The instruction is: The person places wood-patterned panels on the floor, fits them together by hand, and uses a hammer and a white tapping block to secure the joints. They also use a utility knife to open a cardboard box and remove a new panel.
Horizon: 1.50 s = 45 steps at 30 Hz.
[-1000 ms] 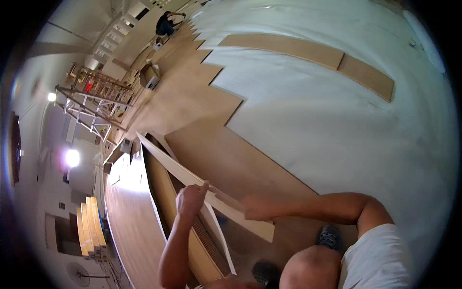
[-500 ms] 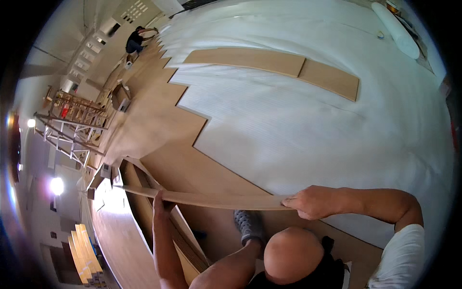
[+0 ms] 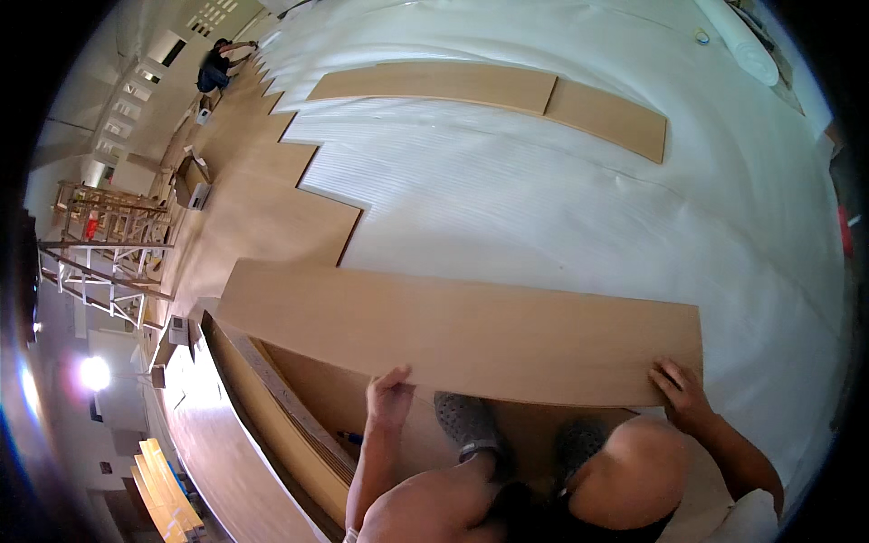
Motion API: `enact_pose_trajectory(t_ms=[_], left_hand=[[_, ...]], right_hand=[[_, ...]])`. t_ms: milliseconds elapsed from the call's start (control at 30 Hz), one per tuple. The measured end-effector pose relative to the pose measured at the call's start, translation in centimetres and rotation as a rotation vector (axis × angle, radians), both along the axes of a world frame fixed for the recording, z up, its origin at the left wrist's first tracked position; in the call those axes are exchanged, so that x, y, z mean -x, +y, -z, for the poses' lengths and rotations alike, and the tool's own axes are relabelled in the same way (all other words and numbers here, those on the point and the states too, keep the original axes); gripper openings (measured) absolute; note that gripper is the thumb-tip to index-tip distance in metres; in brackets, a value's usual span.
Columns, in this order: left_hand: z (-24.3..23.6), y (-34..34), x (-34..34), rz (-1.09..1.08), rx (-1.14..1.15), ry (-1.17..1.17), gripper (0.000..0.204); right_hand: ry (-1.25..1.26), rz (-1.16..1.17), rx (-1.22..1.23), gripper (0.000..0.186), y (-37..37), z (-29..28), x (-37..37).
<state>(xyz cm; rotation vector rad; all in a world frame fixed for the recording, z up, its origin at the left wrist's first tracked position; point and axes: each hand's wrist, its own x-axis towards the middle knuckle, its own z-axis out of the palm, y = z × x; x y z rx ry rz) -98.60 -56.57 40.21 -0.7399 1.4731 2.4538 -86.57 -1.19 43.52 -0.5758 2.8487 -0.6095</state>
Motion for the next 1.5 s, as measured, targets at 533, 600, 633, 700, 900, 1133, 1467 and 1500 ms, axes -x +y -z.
enact_pose_trajectory(t_ms=[533, 600, 633, 700, 900, 1133, 1467, 1500], left_hand=[[14.5, 15.5, 0.9, 0.573, -0.527, -0.482, 0.017], [15.7, 16.0, 0.9, 0.568, -0.582, -0.497, 0.016], [16.3, 16.1, 0.9, 0.572, -0.596, -0.503, 0.016], [17.3, 16.1, 0.7, 0.557, -0.602, -0.531, 0.015], [19.9, 15.8, 0.6, 0.491, -0.631, -0.582, 0.016], [18.5, 15.1, -1.3, 0.819, -0.195, -0.546, 0.017], [13.5, 15.7, -7.0, 0.73, 0.121, -0.453, 0.028], [13.6, 15.8, -7.8, 0.764, 0.172, -0.425, 0.029]], right_hand=[[-0.024, 0.863, -0.516, 0.066, 8.3, 10.9, -18.6], [-0.046, 0.937, -0.558, 0.068, 8.2, 11.6, -18.8], [-0.064, 0.953, -0.608, 0.068, 8.4, 12.0, -18.9], [-0.108, 0.985, -0.69, 0.068, 9.0, 13.2, -19.4], [-0.097, 1.067, -0.596, 0.067, 11.7, 17.0, -22.1], [-0.249, 1.248, -0.413, 0.065, 10.5, 16.2, -22.7], [-0.486, 1.211, -0.389, 0.091, 9.9, 16.6, -23.6], [-0.474, 1.173, -0.319, 0.092, 10.1, 16.6, -24.6]])
